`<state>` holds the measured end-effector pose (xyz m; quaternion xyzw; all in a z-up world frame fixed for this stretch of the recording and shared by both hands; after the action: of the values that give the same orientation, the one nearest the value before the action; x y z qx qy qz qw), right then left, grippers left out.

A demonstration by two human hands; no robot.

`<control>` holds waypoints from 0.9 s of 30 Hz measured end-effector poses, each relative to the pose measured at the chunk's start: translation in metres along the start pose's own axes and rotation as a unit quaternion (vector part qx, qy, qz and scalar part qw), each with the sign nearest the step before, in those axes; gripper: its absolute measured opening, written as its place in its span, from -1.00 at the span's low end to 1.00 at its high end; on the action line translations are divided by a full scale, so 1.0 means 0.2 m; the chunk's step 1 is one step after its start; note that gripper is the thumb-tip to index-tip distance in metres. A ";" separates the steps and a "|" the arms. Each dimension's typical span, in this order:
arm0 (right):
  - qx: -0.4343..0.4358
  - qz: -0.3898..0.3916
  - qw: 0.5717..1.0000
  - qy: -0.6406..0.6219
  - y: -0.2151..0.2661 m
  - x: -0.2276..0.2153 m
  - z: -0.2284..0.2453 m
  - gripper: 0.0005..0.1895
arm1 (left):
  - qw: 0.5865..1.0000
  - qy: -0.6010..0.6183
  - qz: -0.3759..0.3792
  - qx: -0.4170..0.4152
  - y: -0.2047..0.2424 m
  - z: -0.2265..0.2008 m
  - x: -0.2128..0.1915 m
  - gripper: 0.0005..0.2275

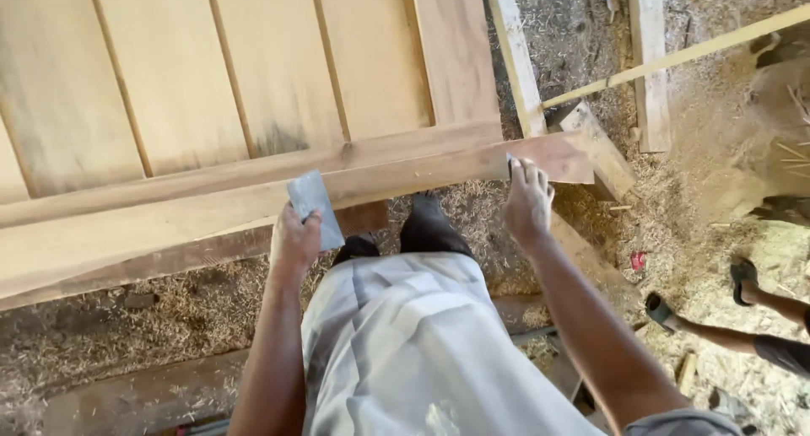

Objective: Mixing wood putty and applying it to a wooden door, then sanding the surface.

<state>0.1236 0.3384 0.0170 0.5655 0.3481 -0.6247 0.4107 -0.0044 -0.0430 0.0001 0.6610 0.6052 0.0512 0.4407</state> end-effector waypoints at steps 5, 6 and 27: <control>-0.007 -0.058 0.993 -0.107 0.13 0.18 -0.04 -0.35 | 0.982 0.008 -0.028 0.189 0.11 -0.07 0.09 -0.72; -0.008 -0.067 0.992 -0.110 0.10 0.04 0.02 -0.35 | 0.980 0.009 -0.032 0.196 0.15 -0.16 0.10 -0.72; -0.253 -0.345 0.843 -0.325 1.03 -1.12 0.36 -0.63 | 0.795 0.478 0.373 0.019 1.30 -0.46 0.27 -0.65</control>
<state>0.2847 0.2144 0.2539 0.0496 0.5137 -0.7642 0.3868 0.1504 0.0818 0.1972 0.7351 0.4459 0.5098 0.0297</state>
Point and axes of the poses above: each hand's wrist, its own y-axis away from the middle knuckle, its own x-axis out of the palm, z = x × y, the point moved 4 cm from there along -y, towards the middle knuckle, and after that the axes turned 12 degrees about -z, right-handed, at the moved point
